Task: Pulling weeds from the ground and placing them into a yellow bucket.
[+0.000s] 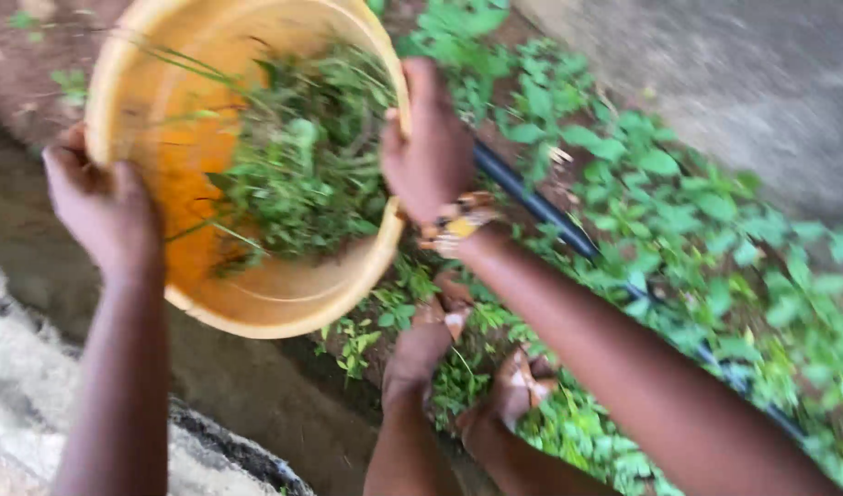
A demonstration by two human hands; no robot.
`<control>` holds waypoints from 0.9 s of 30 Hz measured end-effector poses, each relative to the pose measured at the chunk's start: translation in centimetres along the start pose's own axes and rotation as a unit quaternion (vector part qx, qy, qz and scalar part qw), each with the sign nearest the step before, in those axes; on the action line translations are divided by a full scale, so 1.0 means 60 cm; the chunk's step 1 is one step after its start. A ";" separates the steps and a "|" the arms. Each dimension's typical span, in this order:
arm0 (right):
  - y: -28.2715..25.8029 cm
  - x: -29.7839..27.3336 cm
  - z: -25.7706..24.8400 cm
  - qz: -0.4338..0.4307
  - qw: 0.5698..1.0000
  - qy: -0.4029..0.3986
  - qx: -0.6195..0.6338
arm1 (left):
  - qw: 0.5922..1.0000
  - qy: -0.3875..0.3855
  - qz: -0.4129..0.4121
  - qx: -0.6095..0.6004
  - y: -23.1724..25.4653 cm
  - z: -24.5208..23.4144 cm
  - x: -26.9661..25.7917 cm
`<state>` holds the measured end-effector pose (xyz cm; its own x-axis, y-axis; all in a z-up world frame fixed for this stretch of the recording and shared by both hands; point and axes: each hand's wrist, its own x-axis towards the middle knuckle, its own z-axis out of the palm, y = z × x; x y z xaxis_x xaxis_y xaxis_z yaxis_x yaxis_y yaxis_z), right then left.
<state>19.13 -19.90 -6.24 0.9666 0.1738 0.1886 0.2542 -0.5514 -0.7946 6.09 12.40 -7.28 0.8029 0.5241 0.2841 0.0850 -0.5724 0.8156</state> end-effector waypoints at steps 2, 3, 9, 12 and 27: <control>0.006 0.004 -0.009 -0.003 0.998 -0.059 0.001 | 0.999 0.010 0.014 0.038 0.079 -0.024 -0.038; 0.019 0.011 -0.034 0.057 0.986 -0.117 0.100 | 1.000 0.005 0.009 -0.007 0.148 -0.019 -0.059; 0.220 -0.137 -0.037 0.409 0.734 -0.361 0.405 | 0.958 -0.268 -0.093 -0.044 0.327 -0.019 -0.248; 0.183 -0.271 0.004 0.501 0.656 -0.476 0.302 | 0.899 -0.366 -0.232 -0.066 0.255 0.057 -0.345; 0.476 -0.738 0.234 0.797 0.537 -0.095 0.258 | 0.831 -0.232 -0.475 -0.172 -0.216 0.316 -0.684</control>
<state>-16.92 -31.90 -45.39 -0.0922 -0.0768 -0.9928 -0.9825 0.1693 0.0781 -16.79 -13.65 -39.04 0.6179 0.2914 -0.7303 0.7007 0.2174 0.6796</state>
